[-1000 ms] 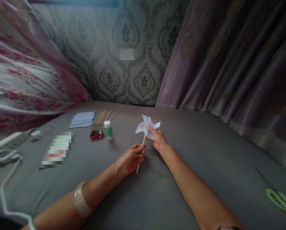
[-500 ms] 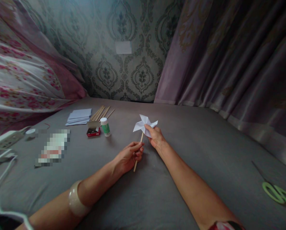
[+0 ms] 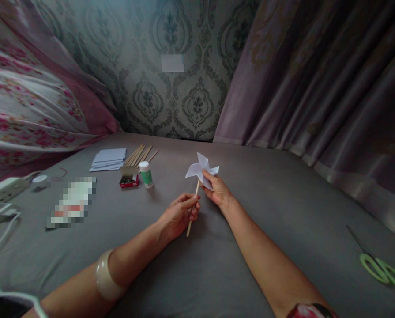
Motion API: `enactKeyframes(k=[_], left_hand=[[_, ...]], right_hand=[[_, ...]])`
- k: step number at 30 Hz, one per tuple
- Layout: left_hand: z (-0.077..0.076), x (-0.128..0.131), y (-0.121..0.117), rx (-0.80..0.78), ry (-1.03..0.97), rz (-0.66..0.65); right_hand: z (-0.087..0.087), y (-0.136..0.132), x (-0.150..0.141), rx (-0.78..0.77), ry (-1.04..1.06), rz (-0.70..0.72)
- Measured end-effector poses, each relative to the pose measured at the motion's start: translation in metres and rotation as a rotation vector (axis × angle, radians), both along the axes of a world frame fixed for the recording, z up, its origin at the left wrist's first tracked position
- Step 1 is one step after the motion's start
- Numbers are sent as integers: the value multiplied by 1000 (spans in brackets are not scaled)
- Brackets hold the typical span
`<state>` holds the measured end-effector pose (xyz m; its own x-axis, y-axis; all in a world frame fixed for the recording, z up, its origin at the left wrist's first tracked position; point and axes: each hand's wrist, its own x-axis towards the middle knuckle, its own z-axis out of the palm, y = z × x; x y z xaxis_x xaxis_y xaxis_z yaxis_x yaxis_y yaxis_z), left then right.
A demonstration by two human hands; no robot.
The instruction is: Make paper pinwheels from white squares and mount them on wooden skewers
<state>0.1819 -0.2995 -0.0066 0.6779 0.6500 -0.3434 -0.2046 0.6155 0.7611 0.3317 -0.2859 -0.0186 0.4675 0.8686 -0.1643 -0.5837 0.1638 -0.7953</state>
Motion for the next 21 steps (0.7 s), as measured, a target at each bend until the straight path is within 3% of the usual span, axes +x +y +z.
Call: enactKeyframes(k=[4,9,14,21], left_hand=[[0,-2,-6,195,-26,-2],[4,-5,-14,434,-15,7],[3,-6,-17,520,12,29],[-2,-7,-21,631,24,45]], right_hand=[[5,-10,3,150,50,131],[4,-18,9,150,-24,113],[2,-21,11,222,-34,120],[15,-27,5,300,-73,158]])
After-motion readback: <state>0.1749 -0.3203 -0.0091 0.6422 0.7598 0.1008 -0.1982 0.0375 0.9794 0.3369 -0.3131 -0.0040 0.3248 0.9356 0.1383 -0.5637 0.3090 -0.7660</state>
